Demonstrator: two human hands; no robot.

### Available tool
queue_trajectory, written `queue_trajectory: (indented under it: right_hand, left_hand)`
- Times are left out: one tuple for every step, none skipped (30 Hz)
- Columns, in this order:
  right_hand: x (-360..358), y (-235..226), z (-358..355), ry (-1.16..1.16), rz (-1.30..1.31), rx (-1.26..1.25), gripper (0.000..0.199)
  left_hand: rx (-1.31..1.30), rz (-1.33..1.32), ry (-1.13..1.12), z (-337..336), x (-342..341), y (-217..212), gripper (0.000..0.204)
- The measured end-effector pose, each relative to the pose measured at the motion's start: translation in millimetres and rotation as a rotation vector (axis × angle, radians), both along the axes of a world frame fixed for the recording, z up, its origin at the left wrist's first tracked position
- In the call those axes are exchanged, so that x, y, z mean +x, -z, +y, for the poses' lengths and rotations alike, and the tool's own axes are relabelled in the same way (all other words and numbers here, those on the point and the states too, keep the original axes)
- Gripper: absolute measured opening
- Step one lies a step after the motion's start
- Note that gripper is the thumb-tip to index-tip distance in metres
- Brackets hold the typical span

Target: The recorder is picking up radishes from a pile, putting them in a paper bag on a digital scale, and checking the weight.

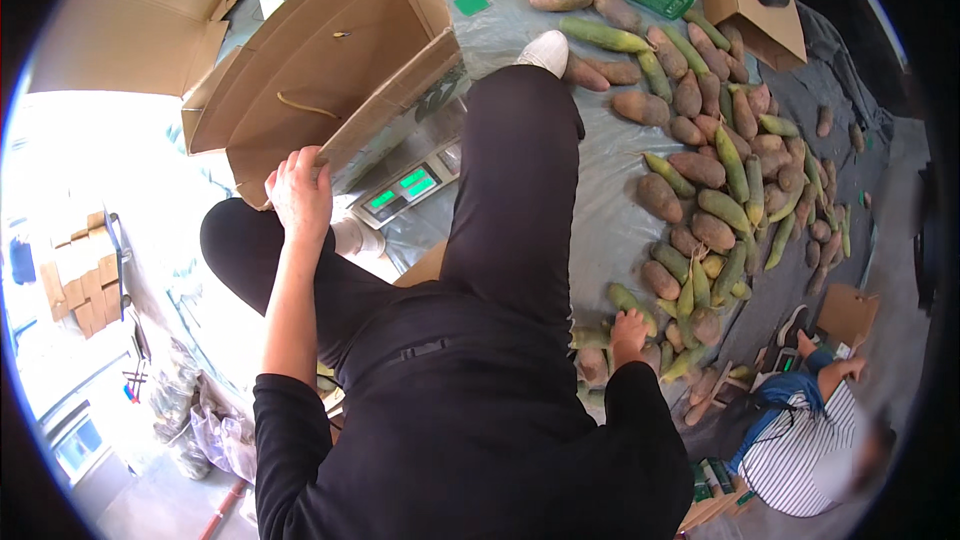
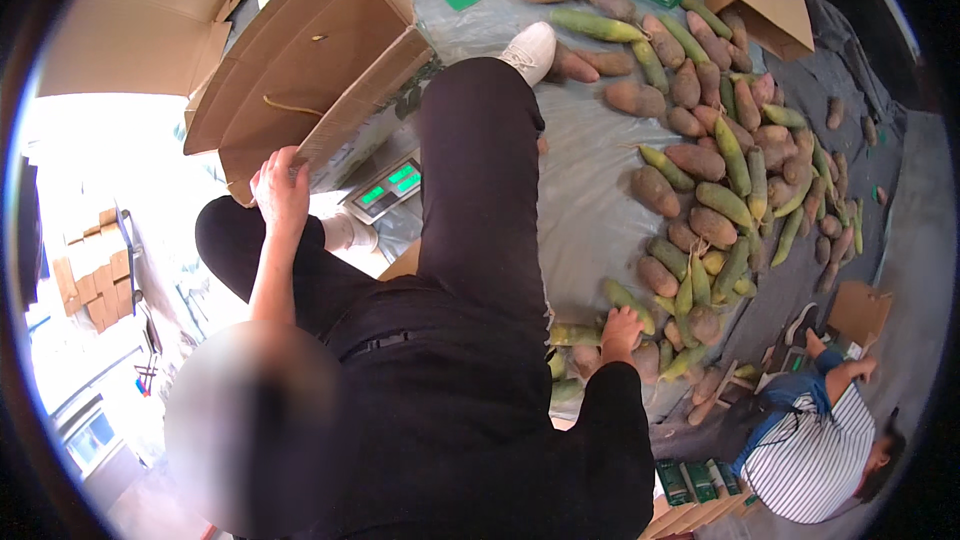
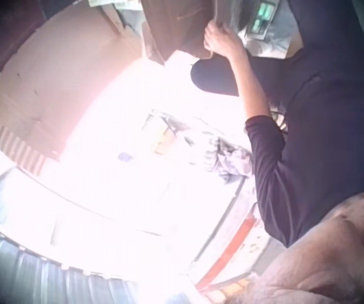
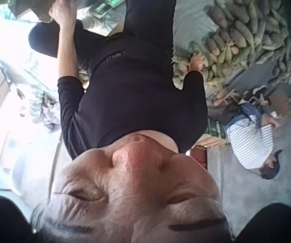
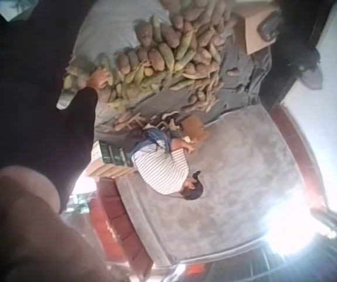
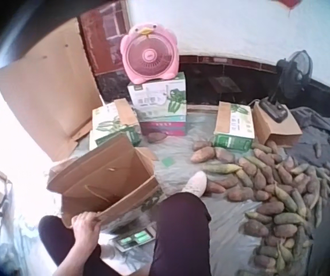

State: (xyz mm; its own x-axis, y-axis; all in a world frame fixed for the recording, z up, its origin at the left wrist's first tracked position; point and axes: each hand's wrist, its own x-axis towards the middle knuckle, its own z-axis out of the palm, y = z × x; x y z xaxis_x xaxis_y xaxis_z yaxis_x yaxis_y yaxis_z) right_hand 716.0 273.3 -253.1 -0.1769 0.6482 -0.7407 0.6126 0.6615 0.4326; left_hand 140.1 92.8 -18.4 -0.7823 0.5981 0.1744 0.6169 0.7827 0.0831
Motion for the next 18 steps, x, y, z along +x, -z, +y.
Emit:
queue_trajectory:
  right_hand:
    - [-2,-5,2,-0.03,-0.001,0.006,0.022]
    - [-3,-13,4,0.069,0.022,0.003,0.023]
    - [-4,-21,7,0.167,0.043,0.003,0.024]
    - [-6,-30,12,0.22,0.093,0.013,0.031]
    - [-10,-37,17,0.215,0.096,0.01,0.031]
    - [-14,-43,22,0.303,0.13,0.096,0.039]
    - [-17,-49,27,0.389,0.153,0.185,0.047]
    - [-19,-55,34,0.517,0.277,0.195,0.059]
    - [-23,-58,40,0.526,0.271,0.191,0.059]
    - [-25,-61,49,0.639,0.448,0.205,0.063]
    - [-26,-63,55,0.748,0.62,0.229,0.067]
    - [-27,-64,56,0.641,0.907,0.302,0.069]
    - [-31,-64,64,0.647,0.894,0.301,0.069]
    - [-36,-65,77,0.68,0.929,0.226,0.068]
    - [-44,-68,89,0.716,0.962,0.151,0.068]
    - [-56,-71,98,0.774,1.115,0.144,0.066]
    - [-74,-76,106,0.907,1.243,0.149,0.065]
    - [-93,-89,118,0.795,1.393,0.124,0.063]
  left_hand:
    - [0.011,-0.014,0.009,-1,-1,-1,0.024]
    - [0.015,-0.007,0.0,-1,-2,-2,0.024]
    - [0.017,-0.016,0.005,-1,-2,-2,0.022]
    - [0.019,-0.027,0.011,-1,-2,-2,0.021]
    - [0.024,-0.024,0.004,-1,-2,-2,0.021]
    - [0.04,-0.031,0.017,-2,-2,-2,0.02]
    - [0.048,-0.044,0.025,-2,-1,-2,0.019]
    - [0.06,-0.039,0.041,-3,-1,-3,0.017]
    - [0.067,-0.036,0.034,-3,-1,-4,0.017]
    - [0.07,-0.045,0.04,-4,-1,-4,0.016]
    - [0.068,-0.057,0.046,-4,-1,-5,0.016]
    - [0.068,-0.077,0.039,-5,-1,-6,0.013]
    - [0.086,-0.068,0.041,-7,-1,-7,0.013]
    - [0.081,-0.081,0.048,-9,-1,-8,0.012]
    - [0.072,-0.095,0.06,-10,-1,-10,0.011]
    - [0.078,-0.098,0.059,-12,0,-10,0.011]
    - [0.068,-0.107,0.061,-13,0,-11,0.011]
    - [0.051,-0.121,0.062,-14,0,-11,0.01]
